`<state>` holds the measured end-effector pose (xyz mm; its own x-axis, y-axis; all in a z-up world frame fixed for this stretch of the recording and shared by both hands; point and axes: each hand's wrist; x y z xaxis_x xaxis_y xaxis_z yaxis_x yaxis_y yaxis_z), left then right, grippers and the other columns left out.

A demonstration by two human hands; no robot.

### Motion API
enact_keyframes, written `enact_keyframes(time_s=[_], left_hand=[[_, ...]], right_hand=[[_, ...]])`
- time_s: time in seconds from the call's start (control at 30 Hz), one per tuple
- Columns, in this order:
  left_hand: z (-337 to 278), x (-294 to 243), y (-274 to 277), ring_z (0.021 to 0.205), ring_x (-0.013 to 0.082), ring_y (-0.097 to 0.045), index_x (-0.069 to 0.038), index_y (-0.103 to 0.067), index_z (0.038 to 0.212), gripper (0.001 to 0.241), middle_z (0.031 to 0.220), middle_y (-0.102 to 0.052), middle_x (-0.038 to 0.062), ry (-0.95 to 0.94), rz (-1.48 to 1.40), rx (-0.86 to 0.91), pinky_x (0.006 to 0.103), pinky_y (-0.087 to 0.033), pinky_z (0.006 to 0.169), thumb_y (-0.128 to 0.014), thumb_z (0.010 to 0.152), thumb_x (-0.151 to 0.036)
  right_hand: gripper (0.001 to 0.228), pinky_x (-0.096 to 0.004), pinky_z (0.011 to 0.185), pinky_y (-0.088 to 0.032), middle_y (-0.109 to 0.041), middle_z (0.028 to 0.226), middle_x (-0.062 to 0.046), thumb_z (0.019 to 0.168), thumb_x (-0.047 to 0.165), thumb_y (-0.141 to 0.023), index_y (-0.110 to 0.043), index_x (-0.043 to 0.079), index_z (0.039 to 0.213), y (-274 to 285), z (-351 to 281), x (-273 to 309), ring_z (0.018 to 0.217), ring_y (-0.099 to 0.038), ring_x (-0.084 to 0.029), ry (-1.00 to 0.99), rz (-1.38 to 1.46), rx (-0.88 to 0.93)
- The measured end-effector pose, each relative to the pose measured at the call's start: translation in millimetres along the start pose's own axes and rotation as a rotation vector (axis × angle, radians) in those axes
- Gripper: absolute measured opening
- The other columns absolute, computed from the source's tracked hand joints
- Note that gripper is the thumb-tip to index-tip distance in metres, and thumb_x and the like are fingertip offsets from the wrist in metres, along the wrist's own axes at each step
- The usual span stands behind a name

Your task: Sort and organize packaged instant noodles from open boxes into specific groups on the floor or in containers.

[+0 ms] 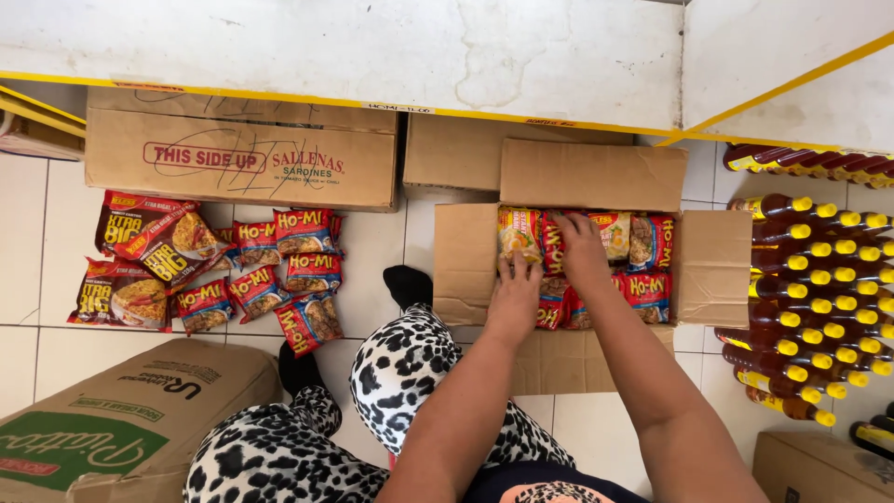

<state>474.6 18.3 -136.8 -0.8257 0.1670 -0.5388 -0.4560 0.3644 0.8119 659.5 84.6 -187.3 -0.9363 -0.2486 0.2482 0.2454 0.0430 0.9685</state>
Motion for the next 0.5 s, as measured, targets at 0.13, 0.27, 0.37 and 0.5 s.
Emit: enact_keyframes(time_s=[0.13,0.27,0.37,0.5], left_hand=[[-4.5,-12.0,41.9,0.135,0.0482,-0.042,-0.007,-0.053,0.129,0.048,0.148,-0.038,0.025,-0.002,0.016,-0.008,0.0526,-0.048,0.101,-0.066,0.082,-0.002],[-4.8,-1.3,2.6,0.127,0.0465,-0.05,-0.005,-0.054,0.124,0.042,0.144,-0.039,0.024,0.086,-0.131,0.075,0.0481,-0.054,0.095,-0.064,0.084,0.0],[-1.2,6.4,-22.6,0.119,0.0483,-0.056,-0.002,-0.053,0.124,0.037,0.141,-0.039,0.027,0.125,-0.202,0.099,0.0492,-0.055,0.093,-0.063,0.088,0.001],[3.0,7.7,-23.5,0.111,0.049,-0.06,0.0,-0.05,0.127,0.039,0.138,-0.04,0.029,0.162,-0.233,0.156,0.0498,-0.055,0.093,-0.061,0.09,0.002]], right_hand=[[0.05,-0.05,0.115,-0.039,-0.05,0.149,-0.017,0.093,0.013,-0.062,-0.059,0.016,0.143,34.0,-10.7,28.8,0.137,-0.047,-0.04,-0.088,0.177,-0.137],[0.049,-0.055,0.121,-0.026,-0.042,0.158,-0.017,0.103,0.037,-0.059,-0.055,0.019,0.148,32.4,-48.2,47.5,0.148,-0.035,-0.041,-0.108,0.156,-0.116],[0.053,-0.056,0.123,-0.023,-0.037,0.162,-0.016,0.1,0.042,-0.059,-0.055,0.021,0.149,20.4,-55.3,54.5,0.152,-0.027,-0.043,-0.097,0.114,-0.07],[0.053,-0.056,0.123,-0.024,-0.036,0.163,-0.014,0.098,0.043,-0.063,-0.056,0.023,0.147,17.0,-46.8,53.7,0.153,-0.026,-0.042,-0.109,0.076,-0.067]])
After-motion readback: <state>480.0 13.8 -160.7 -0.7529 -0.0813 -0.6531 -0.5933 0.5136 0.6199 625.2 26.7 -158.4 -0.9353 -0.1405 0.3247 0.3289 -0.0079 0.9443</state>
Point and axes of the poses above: each hand's wrist, its own z-axis towards the middle knuckle, its own y-axis out of the back of the hand, x = y × z
